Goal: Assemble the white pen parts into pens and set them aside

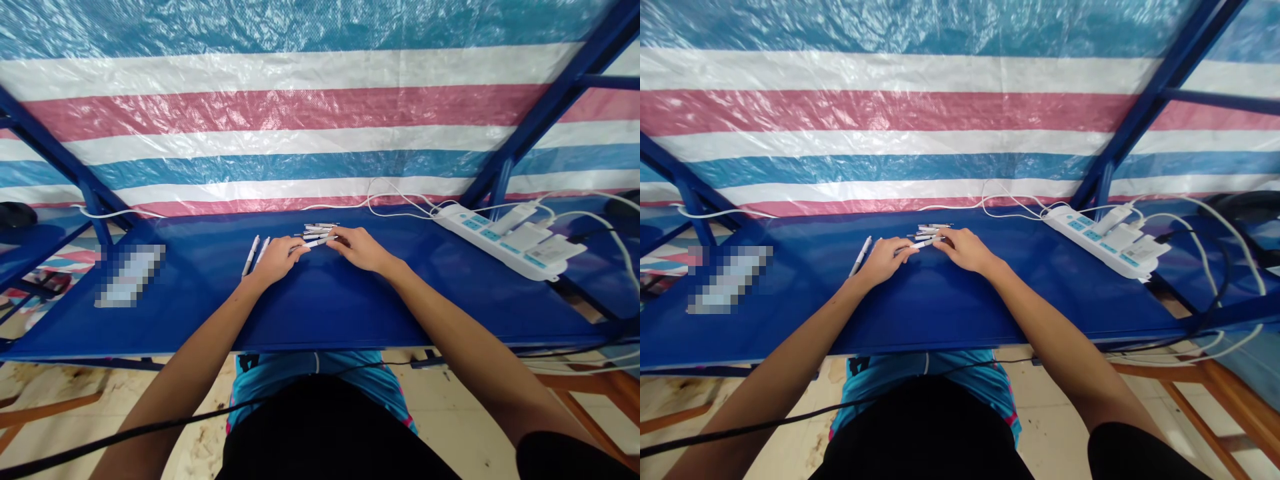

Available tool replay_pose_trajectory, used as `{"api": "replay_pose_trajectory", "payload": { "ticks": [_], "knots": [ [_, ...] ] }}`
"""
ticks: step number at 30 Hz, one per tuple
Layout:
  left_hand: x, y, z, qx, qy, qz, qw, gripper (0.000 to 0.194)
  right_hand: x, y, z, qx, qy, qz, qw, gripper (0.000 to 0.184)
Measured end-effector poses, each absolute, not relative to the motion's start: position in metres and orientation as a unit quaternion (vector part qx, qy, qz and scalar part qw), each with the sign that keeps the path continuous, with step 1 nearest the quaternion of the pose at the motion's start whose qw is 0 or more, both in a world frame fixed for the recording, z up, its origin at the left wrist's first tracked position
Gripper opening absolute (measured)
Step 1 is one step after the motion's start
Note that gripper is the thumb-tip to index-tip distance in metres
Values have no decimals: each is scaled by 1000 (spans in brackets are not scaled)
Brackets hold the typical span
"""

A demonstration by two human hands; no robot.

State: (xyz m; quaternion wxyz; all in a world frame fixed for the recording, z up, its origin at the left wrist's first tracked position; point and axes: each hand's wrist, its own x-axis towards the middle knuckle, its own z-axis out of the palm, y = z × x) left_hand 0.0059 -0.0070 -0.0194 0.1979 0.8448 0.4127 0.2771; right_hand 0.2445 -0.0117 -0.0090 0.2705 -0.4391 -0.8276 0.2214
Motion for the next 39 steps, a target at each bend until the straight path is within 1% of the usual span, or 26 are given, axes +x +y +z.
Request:
{"api": "replay_pose_trajectory", "payload": {
  "ticks": [6, 9, 12, 17, 20, 22, 24, 27, 29, 31, 35, 39],
  "knots": [
    [6, -8, -19, 846, 396, 276, 228, 40, 248, -9, -12, -410, -846, 207, 269, 22],
    [5, -7, -20, 848, 392, 280, 221, 42, 249, -9, -12, -408, -849, 204, 266, 26],
    [3, -6, -22, 852, 398, 291, 177, 44, 248, -9, -11, -413, -842, 207, 278, 29],
    [0, -3, -26, 868, 401, 281, 85, 37, 244, -10, -9, -409, -828, 252, 291, 37],
    [0, -1, -27, 869, 406, 274, 67, 34, 242, -11, -9, -414, -811, 288, 296, 41],
    [0, -1, -27, 864, 415, 275, 74, 33, 241, -12, -9, -426, -804, 289, 298, 42],
    [1, 0, -27, 858, 421, 282, 88, 33, 241, -12, -9, -436, -806, 262, 303, 42],
    [2, -2, -26, 849, 420, 300, 114, 33, 243, -11, -10, -429, -818, 225, 311, 35],
    [3, -3, -25, 843, 416, 314, 132, 35, 244, -11, -11, -413, -825, 221, 316, 29],
    [4, -5, -24, 840, 411, 323, 147, 36, 245, -10, -12, -399, -830, 220, 322, 28],
    [4, -6, -24, 844, 397, 324, 159, 36, 247, -10, -13, -386, -836, 223, 319, 34],
    [2, -4, -25, 853, 392, 316, 135, 38, 247, -10, -12, -395, -832, 230, 315, 41]
  ]
}}
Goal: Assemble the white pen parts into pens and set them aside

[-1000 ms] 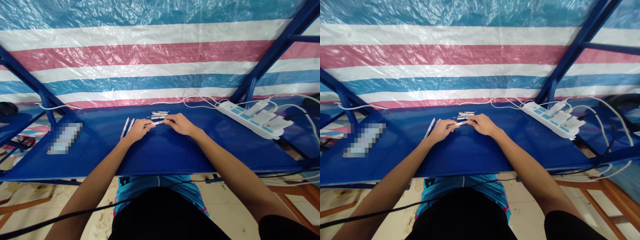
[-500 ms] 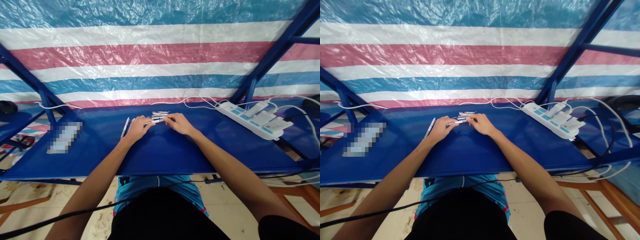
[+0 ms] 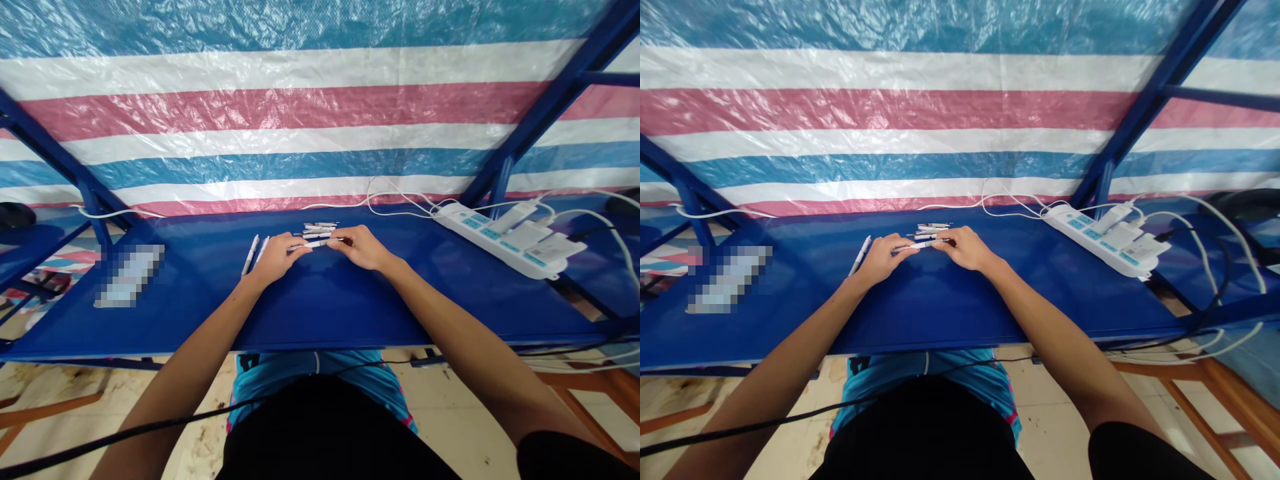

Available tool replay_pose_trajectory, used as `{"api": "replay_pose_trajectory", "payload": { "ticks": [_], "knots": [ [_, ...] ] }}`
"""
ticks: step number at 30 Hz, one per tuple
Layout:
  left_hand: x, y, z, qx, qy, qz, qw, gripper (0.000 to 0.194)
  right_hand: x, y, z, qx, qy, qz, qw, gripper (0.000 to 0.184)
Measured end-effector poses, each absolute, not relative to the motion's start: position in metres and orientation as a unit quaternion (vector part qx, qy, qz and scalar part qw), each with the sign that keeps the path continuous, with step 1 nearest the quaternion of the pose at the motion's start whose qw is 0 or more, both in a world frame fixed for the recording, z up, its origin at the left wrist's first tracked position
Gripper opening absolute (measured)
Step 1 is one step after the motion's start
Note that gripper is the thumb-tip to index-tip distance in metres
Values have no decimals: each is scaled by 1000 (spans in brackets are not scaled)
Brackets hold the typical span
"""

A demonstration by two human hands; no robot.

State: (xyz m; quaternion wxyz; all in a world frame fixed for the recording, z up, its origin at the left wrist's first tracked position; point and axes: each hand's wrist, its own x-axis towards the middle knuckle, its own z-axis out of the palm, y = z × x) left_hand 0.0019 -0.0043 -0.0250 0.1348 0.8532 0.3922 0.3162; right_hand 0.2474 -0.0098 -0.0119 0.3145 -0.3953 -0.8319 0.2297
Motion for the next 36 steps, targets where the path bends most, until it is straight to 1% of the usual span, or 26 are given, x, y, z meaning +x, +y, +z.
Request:
{"api": "replay_pose_trajectory", "payload": {
  "ticks": [6, 9, 12, 15, 19, 23, 27, 29, 32, 36],
  "knots": [
    [-1, -3, -26, 864, 395, 305, 75, 35, 245, -11, -7, -392, -818, 284, 312, 48],
    [1, -3, -28, 862, 402, 303, 68, 32, 244, -12, -5, -408, -803, 317, 297, 52],
    [3, -4, -27, 843, 412, 337, 81, 29, 242, -13, -4, -431, -801, 297, 292, 55],
    [4, -7, -22, 807, 417, 398, 129, 24, 241, -13, -5, -442, -812, 246, 291, 55],
    [6, -10, -14, 737, 411, 478, 244, 19, 242, -11, -8, -447, -822, 212, 281, 54],
    [8, -7, -12, 660, 386, 536, 357, 22, 243, -12, -9, -436, -829, 217, 275, 54],
    [7, 2, -14, 553, 355, 603, 452, 22, 240, -16, -8, -409, -833, 236, 288, 48],
    [3, 6, -13, 494, 338, 638, 484, 23, 239, -17, -8, -404, -828, 241, 306, 47],
    [-6, 12, -10, 424, 338, 674, 502, 30, 240, -16, -8, -403, -822, 240, 323, 46],
    [-14, 13, -4, 374, 335, 685, 528, 40, 242, -14, -10, -399, -828, 238, 316, 45]
  ]
}}
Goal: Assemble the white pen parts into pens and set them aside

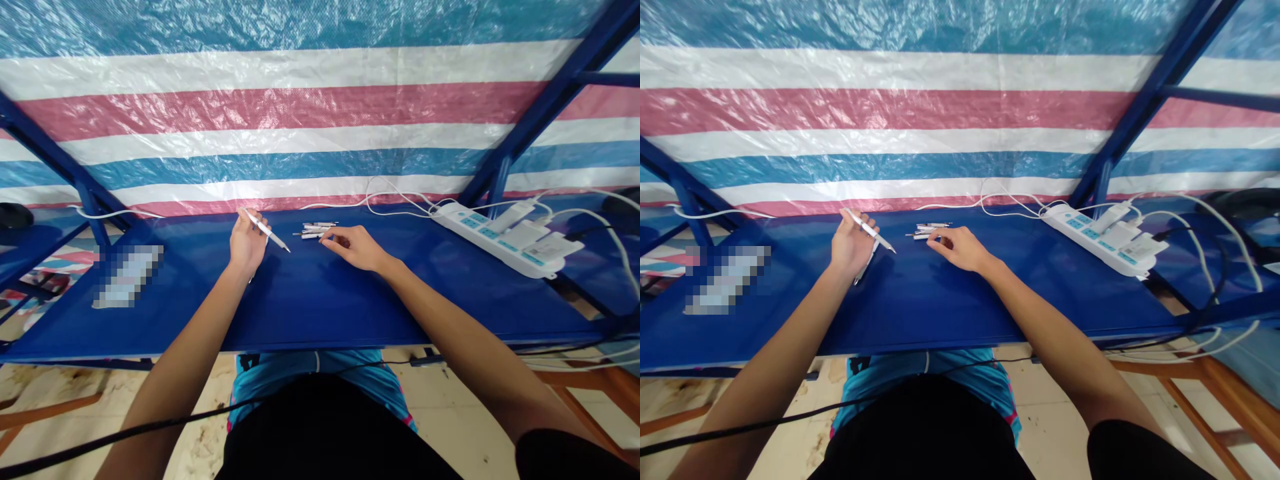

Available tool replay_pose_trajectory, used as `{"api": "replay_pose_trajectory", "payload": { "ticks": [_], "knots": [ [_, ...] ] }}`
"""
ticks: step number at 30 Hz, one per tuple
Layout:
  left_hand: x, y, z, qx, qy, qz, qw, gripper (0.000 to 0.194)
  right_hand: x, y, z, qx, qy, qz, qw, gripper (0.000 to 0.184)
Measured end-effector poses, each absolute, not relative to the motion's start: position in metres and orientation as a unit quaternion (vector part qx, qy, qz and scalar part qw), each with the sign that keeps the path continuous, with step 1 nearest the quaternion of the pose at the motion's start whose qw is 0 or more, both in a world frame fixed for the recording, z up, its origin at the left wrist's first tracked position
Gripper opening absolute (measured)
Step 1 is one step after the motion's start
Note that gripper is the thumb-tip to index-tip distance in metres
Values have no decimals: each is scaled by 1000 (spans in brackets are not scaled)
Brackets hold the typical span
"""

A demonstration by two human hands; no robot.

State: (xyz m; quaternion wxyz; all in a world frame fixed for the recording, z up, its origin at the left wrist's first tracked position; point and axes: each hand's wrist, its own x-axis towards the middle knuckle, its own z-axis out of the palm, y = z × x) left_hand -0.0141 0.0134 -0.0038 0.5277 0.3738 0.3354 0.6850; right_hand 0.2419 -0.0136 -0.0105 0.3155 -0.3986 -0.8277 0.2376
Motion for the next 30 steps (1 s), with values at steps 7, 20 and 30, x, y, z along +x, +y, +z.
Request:
{"api": "replay_pose_trajectory", "payload": {
  "ticks": [7, 20, 30],
  "knots": [
    [-12, 2, 11, 327, 310, 668, 592, 55, 240, -12, -13, -391, -838, 252, 285, 34],
    [-17, -11, 25, 287, 303, 650, 635, 64, 240, -13, -8, -414, -847, 265, 201, 24],
    [-19, -10, 20, 272, 316, 650, 636, 62, 240, -13, -10, -406, -852, 270, 191, 24]
  ]
}}
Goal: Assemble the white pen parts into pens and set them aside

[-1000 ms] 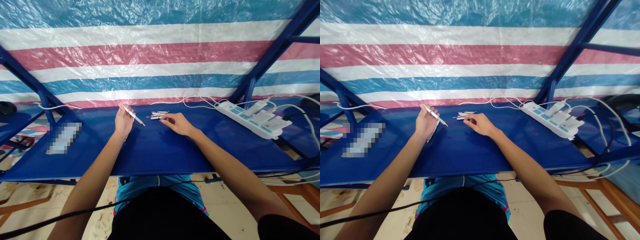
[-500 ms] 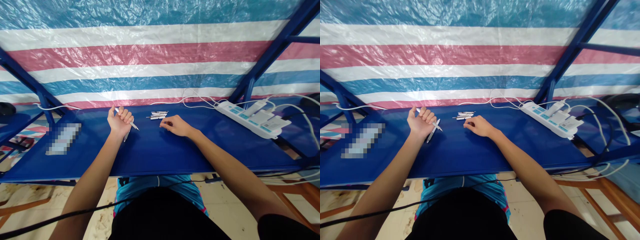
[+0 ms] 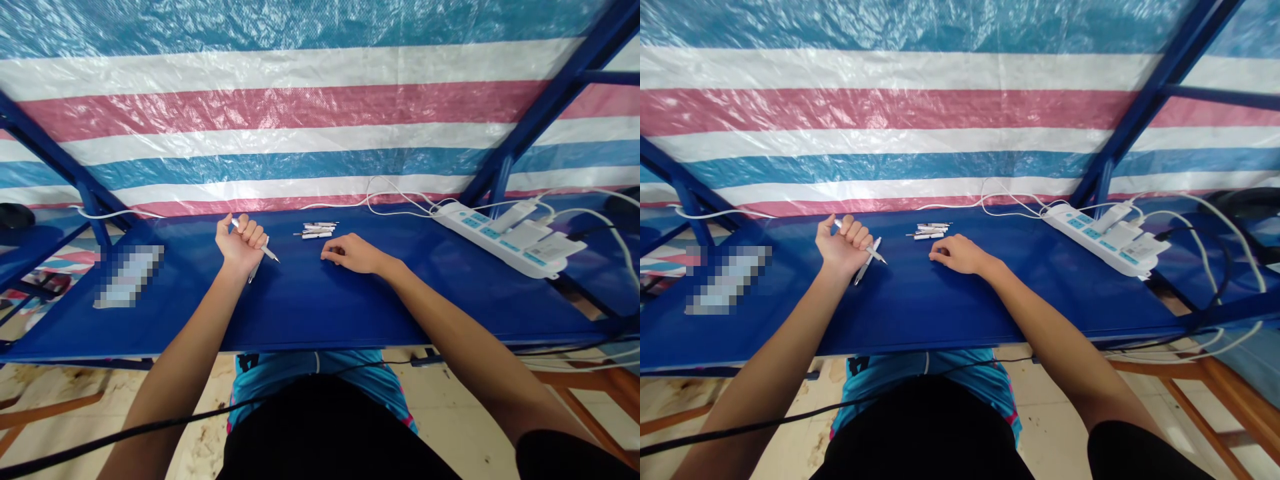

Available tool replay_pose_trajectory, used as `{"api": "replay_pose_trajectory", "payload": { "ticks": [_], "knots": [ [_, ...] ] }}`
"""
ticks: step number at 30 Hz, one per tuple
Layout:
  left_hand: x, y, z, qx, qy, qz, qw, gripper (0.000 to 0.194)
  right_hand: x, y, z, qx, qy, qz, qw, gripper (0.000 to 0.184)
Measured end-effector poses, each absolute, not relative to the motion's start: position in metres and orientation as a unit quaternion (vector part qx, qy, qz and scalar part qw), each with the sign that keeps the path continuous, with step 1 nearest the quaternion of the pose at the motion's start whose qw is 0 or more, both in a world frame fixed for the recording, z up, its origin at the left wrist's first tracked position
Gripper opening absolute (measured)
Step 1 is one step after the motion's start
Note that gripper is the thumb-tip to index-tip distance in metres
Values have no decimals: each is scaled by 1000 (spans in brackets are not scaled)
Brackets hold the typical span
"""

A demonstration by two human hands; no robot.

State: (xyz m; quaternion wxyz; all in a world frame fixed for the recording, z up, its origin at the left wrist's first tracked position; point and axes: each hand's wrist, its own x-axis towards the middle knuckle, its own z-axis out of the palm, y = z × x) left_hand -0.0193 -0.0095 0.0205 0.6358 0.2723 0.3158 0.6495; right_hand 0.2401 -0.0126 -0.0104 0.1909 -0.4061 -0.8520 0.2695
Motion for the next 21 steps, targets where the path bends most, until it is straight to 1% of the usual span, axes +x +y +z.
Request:
{"api": "replay_pose_trajectory", "payload": {
  "ticks": [6, 12, 17, 21],
  "knots": [
    [-18, -10, 22, 264, 304, 647, 648, 59, 240, -12, -11, -413, -847, 276, 187, 23],
    [-15, -11, 22, 267, 308, 642, 650, 62, 240, -12, -10, -414, -845, 281, 188, 22],
    [-15, -13, 23, 245, 275, 652, 663, 60, 241, -12, -11, -407, -850, 275, 189, 23],
    [-14, -15, 25, 222, 277, 651, 671, 59, 240, -12, -10, -407, -852, 271, 186, 24]
  ]
}}
